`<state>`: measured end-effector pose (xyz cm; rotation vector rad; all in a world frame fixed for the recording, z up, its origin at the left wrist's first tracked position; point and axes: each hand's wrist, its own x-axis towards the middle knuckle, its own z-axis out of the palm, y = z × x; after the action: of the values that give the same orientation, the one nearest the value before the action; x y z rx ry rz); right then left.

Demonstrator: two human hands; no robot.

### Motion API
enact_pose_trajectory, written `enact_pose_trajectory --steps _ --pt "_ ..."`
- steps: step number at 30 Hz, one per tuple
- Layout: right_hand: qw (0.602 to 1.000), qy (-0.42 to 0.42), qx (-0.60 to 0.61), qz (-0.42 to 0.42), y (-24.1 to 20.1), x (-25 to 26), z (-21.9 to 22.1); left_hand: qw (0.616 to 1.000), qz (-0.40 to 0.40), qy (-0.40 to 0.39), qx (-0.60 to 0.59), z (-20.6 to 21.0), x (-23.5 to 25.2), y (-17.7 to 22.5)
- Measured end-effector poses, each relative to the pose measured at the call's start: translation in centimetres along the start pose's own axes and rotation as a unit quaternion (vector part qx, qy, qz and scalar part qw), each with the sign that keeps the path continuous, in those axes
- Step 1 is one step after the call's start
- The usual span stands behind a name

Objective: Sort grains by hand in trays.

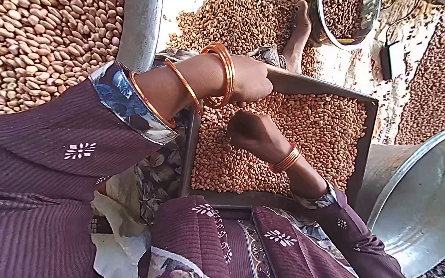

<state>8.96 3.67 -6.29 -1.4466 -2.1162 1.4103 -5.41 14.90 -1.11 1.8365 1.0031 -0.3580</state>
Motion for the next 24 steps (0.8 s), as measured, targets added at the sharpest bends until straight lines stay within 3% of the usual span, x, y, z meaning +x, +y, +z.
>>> enact_pose_trajectory --steps 3,8,13,16,18,22,24 --pt "0.998 -0.042 -0.008 -0.041 -0.2 -0.2 1.0 1.000 0.004 0.000 -0.009 -0.1 0.2 -0.2" --pt "0.991 0.011 -0.111 -0.077 -1.5 0.3 4.1 1.000 0.007 -0.001 0.015 0.1 0.2 -0.3" --pt "0.977 0.008 -0.206 -0.060 -2.4 1.4 6.2 0.999 0.019 0.006 0.041 0.1 0.3 -0.4" --pt "0.985 -0.003 -0.166 -0.054 -2.2 1.5 5.2 0.998 0.027 0.008 0.053 0.1 0.3 -0.4" --pt "0.996 -0.022 -0.078 -0.048 -2.1 1.1 3.6 0.997 0.033 0.009 0.063 0.1 0.3 -0.4" --pt "0.984 -0.132 0.122 -0.003 -1.7 -1.3 0.0 0.995 0.030 -0.002 0.093 0.2 0.2 -0.3" --pt "0.978 -0.173 0.116 -0.014 -1.1 -2.9 -0.2 0.993 0.032 -0.014 0.112 0.3 0.4 -0.3"
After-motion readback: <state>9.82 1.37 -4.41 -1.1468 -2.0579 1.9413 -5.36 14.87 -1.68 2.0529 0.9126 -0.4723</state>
